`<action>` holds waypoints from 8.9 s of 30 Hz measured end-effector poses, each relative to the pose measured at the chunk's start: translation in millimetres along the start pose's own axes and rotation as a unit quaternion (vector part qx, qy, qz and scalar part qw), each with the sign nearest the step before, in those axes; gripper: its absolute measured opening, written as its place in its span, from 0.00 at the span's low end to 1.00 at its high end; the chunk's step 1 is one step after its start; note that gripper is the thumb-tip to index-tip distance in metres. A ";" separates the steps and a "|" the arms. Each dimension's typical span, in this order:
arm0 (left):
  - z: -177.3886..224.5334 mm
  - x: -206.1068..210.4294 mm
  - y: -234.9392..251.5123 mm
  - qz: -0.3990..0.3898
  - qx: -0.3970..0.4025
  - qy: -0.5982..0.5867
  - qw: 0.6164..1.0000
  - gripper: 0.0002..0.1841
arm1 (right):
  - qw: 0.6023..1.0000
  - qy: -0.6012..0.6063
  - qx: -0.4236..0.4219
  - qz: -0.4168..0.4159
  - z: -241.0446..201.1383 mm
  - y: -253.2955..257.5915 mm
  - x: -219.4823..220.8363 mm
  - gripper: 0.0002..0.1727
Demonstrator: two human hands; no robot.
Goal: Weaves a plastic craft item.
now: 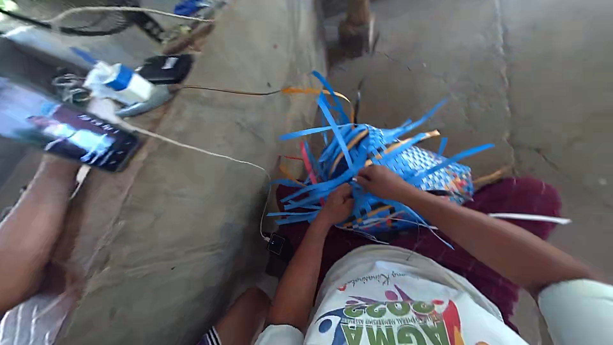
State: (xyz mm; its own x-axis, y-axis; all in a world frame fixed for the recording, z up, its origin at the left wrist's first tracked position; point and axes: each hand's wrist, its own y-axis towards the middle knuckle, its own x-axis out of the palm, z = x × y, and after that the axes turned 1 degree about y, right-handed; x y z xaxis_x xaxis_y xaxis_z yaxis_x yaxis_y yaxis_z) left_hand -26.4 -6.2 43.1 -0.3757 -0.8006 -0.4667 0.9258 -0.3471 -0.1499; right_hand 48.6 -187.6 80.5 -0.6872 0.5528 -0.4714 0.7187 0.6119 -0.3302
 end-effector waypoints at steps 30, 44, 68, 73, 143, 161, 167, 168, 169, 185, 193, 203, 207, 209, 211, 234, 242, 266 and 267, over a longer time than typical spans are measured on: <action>-14.5 15.5 14.6 0.090 -0.113 -0.044 0.988 0.16 | 0.892 -0.042 -0.410 0.183 95.4 -9.6 46.8 0.06; -2.1 28.3 26.6 0.140 -0.103 0.086 0.981 0.16 | 0.828 -0.166 -0.457 0.279 79.4 -7.6 34.0 0.10; 20.7 9.5 32.8 0.024 -0.190 0.032 0.981 0.10 | 0.847 -0.183 -0.434 0.247 77.6 -40.5 25.0 0.13; 14.2 18.8 33.5 0.058 -0.188 0.035 0.980 0.09 | 0.839 -0.181 -0.443 0.258 74.2 -37.7 32.6 0.13; 28.0 23.0 -10.2 0.241 -0.026 0.212 0.947 0.12 | 0.940 -0.219 -0.234 0.118 69.0 -19.0 94.5 0.39; 44.7 21.4 52.9 0.168 0.110 0.195 0.960 0.11 | 0.919 -0.142 -0.268 0.250 66.1 -56.8 100.7 0.16; -22.6 18.4 18.2 0.114 0.076 0.082 0.987 0.13 | 0.950 0.038 -0.220 0.219 62.9 -64.2 91.9 0.21; -26.7 18.3 13.4 0.107 0.071 0.067 0.989 0.13 | 0.964 0.081 -0.166 0.190 60.0 -63.9 88.1 0.24; -27.6 18.4 10.0 0.102 0.074 0.064 0.990 0.13 | 0.975 0.118 -0.112 0.152 57.9 -62.2 85.3 0.26; -2.0 -3.1 0.2 0.017 -0.043 0.043 0.998 0.17 | 0.999 -0.017 -0.036 0.005 0.6 -11.7 -3.2 0.18; -17.2 2.7 0.9 0.033 -0.063 0.058 0.996 0.16 | 0.963 -0.229 -0.136 0.047 79.0 -12.2 -49.0 0.13; -3.9 23.3 14.0 0.138 -0.115 0.092 0.979 0.12 | 0.945 -0.287 0.009 0.156 141.2 -13.8 -82.6 0.10; 1.9 30.4 18.1 0.171 -0.169 0.118 0.963 0.18 | 0.922 -0.248 -0.123 0.269 89.5 -6.1 -53.0 0.17; 6.9 33.1 20.3 0.183 -0.193 0.113 0.957 0.23 | 0.924 -0.215 -0.172 0.264 65.8 3.0 -31.5 0.16; 10.8 33.8 23.2 0.181 -0.210 0.134 0.951 0.31 | 0.956 -0.145 -0.157 0.200 51.3 16.9 -13.4 0.17; -1.8 9.8 39.5 0.067 -0.159 0.007 0.985 0.14 | 0.934 -0.157 -0.177 0.266 128.7 40.2 1.3 0.26; -5.9 26.2 46.5 0.141 -0.112 0.167 0.969 0.17 | 0.928 -0.082 -0.165 0.323 134.8 38.7 -0.8 0.21; 17.6 10.7 69.9 0.116 -0.257 0.126 0.951 0.25 | 0.928 -0.063 -0.126 0.344 141.6 38.1 9.5 0.20; 17.9 10.3 70.4 0.117 -0.261 0.120 0.951 0.24 | 0.929 -0.062 -0.125 0.342 142.4 38.0 9.6 0.20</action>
State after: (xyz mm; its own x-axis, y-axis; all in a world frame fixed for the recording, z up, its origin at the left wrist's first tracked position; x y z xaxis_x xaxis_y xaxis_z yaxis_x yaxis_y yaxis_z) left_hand 34.2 -47.6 43.3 -0.1939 -0.6697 -0.7169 0.9010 0.1675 -0.4001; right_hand 84.3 -239.6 -53.0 -0.0506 0.8005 -0.5972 0.9254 0.2624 0.2734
